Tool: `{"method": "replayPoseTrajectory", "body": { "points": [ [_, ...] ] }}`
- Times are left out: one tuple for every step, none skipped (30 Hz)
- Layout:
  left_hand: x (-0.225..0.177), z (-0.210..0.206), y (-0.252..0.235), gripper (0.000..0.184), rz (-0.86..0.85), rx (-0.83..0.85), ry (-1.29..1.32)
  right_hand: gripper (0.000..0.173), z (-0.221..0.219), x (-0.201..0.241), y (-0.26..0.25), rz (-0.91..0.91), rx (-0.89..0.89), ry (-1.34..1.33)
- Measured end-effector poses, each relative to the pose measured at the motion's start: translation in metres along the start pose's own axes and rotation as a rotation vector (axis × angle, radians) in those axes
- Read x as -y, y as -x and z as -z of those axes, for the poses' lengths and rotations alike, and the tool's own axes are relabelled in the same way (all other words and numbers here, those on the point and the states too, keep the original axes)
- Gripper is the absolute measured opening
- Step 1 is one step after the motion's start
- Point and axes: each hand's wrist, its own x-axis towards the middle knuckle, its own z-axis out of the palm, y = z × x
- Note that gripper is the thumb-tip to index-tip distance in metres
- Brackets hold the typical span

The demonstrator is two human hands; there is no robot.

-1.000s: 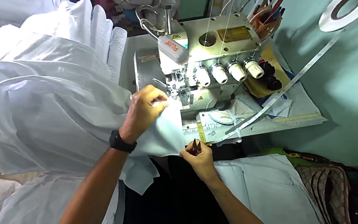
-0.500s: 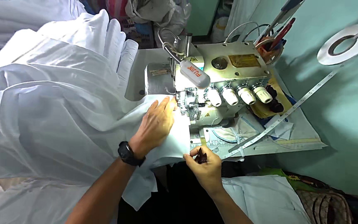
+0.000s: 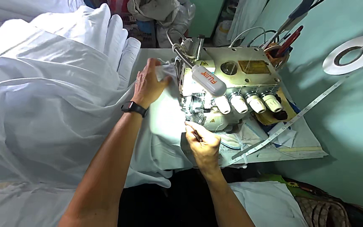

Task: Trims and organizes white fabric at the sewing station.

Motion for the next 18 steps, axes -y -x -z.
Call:
{"method": "replayPoseTrajectory", "body": {
  "points": [
    [0.004,0.000,-0.002,0.065,0.044,-0.026,0.042,0.018,0.001,0.001,0.003,0.000,0.011,-0.021],
    [0.008,0.003,-0.002,0.065,0.087,-0.049,0.084,0.017,0.003,0.001,0.006,0.009,0.026,-0.065],
    [0.009,0.009,0.001,0.066,0.120,-0.072,0.136,0.015,0.006,0.000,0.011,0.031,0.041,-0.133],
    [0.005,0.017,0.009,0.067,0.150,-0.104,0.201,0.013,0.010,-0.002,0.016,0.057,0.060,-0.203],
    [-0.001,0.029,0.020,0.068,0.168,-0.140,0.256,0.013,0.015,-0.005,0.021,0.080,0.085,-0.248],
    [-0.006,0.041,0.036,0.070,0.146,-0.165,0.284,0.013,0.019,-0.009,0.028,0.096,0.109,-0.258],
    [-0.011,0.053,0.056,0.071,0.074,-0.180,0.285,0.013,0.023,-0.015,0.033,0.101,0.135,-0.240],
    [-0.013,0.063,0.077,0.071,-0.039,-0.185,0.271,0.014,0.026,-0.019,0.037,0.096,0.162,-0.211],
    [-0.014,0.071,0.098,0.068,-0.161,-0.181,0.239,0.015,0.028,-0.022,0.039,0.092,0.185,-0.180],
    [-0.016,0.078,0.121,0.061,-0.274,-0.170,0.183,0.018,0.029,-0.022,0.039,0.093,0.202,-0.156],
    [-0.017,0.082,0.143,0.051,-0.360,-0.150,0.119,0.023,0.029,-0.018,0.038,0.099,0.214,-0.139],
    [-0.016,0.082,0.159,0.041,-0.439,-0.145,0.085,0.030,0.028,-0.012,0.037,0.111,0.228,-0.121],
    [-0.014,0.080,0.172,0.032,-0.509,-0.128,0.070,0.040,0.027,-0.005,0.036,0.137,0.244,-0.101],
    [-0.013,0.077,0.183,0.025,-0.567,-0.108,0.064,0.050,0.025,0.003,0.034,0.169,0.262,-0.083],
    [-0.013,0.075,0.193,0.020,-0.616,-0.092,0.053,0.058,0.023,0.011,0.034,0.207,0.277,-0.066],
    [-0.014,0.072,0.203,0.019,-0.655,-0.080,0.033,0.065,0.021,0.017,0.034,0.246,0.288,-0.062],
    [-0.014,0.070,0.212,0.018,-0.680,-0.079,0.018,0.068,0.019,0.022,0.036,0.282,0.292,-0.067],
    [-0.014,0.067,0.221,0.017,-0.696,-0.092,0.006,0.067,0.019,0.025,0.038,0.313,0.291,-0.080]
  ]
}}
